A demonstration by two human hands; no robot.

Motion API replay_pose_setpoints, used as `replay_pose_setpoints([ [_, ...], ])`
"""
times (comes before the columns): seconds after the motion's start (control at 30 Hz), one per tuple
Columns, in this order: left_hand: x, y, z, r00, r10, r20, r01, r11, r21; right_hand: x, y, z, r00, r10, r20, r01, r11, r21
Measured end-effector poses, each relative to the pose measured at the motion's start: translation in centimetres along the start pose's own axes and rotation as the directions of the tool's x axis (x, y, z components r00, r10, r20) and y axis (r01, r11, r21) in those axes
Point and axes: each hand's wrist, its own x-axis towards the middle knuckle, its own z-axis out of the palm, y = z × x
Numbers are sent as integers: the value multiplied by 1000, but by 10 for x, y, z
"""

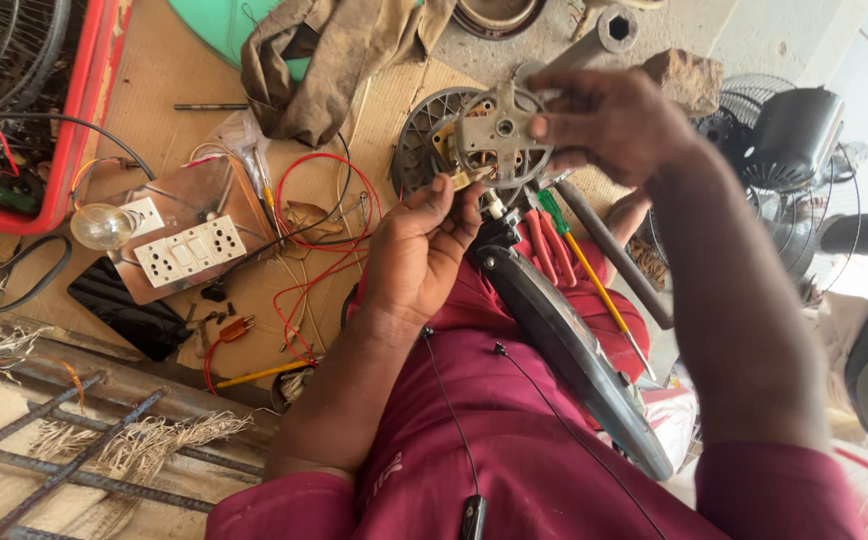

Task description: The person disassembles a ceiling fan motor, removes the stator, and uses a screwdriver to adjust the internal windings. They then reassemble the motor components and secure them with screws.

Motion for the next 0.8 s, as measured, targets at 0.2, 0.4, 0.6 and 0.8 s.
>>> replay_pose_setpoints([
  [0.2,3,4,-3,996,82,-35,-72,970,232,9,46,5,936,-315,155,124,709,694],
  [0.4,4,-3,-4,988,142,-54,-121,952,281,-4,54,-10,928,-370,44,203,600,774],
  [0.6,-8,9,-20,995,100,7,-99,965,242,-5,73,32,871,-480,103,28,257,966],
  [0.8,-18,12,-43,994,106,-36,-90,948,305,5,94,72,904,-415,99,-30,170,985],
])
